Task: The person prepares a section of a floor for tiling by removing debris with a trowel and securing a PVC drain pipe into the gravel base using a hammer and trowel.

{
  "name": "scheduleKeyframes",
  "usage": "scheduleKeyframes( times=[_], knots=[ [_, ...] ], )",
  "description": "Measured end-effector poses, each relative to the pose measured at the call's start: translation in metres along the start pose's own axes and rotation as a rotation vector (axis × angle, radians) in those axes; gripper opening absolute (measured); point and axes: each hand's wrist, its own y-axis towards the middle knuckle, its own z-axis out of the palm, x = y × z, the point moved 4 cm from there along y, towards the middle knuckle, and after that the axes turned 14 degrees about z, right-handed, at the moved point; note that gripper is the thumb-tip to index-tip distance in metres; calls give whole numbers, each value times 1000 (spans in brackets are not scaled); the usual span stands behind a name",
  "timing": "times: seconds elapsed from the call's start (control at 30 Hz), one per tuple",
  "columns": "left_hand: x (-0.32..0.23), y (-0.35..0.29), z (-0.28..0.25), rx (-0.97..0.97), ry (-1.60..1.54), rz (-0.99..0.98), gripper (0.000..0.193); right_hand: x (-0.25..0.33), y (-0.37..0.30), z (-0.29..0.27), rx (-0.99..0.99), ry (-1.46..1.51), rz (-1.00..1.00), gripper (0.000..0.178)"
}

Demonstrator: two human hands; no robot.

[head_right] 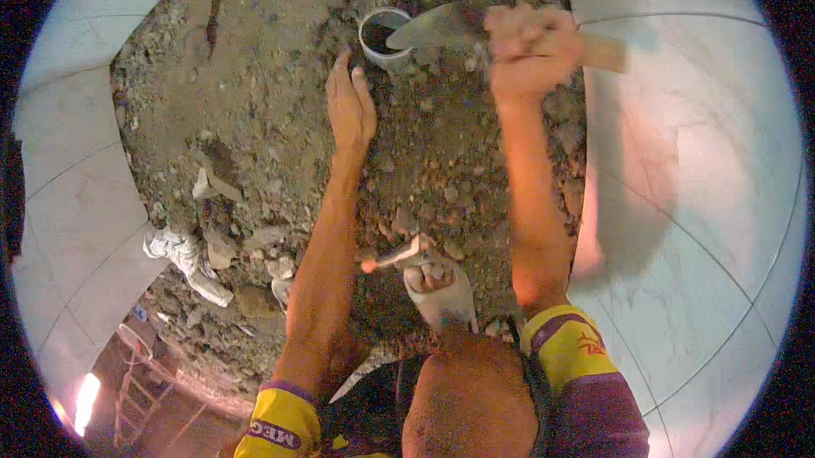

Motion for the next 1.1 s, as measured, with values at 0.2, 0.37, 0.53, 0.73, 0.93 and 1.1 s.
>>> scheduleKeyframes(
  times=[0.2, 0.37, 0.53, 0.73, 0.93, 1.1],
  knots=[
    [2, -7, 33, 84, 132, 65, 33, -13, -4, -76, -377, -416, -135, 40],
    [1, -6, 44, 29, 241, 80, 32, -68, -39, -97, -282, -92, 144, 43],
    [-10, -9, 35, 34, 107, 1, 28, -78, -93, -37, -329, -247, 15, 40],
    [-44, -28, 39, -112, -82, -41, 24, -71, -110, -10, -341, -423, -7, 25],
    [-58, -36, 43, -147, -176, -185, 24, -57, -130, 1, -323, -442, -30, 24],
    [-67, -43, 42, -273, -187, -308, 24, -42, -156, 22, -318, -393, -42, 30]
  ],
)
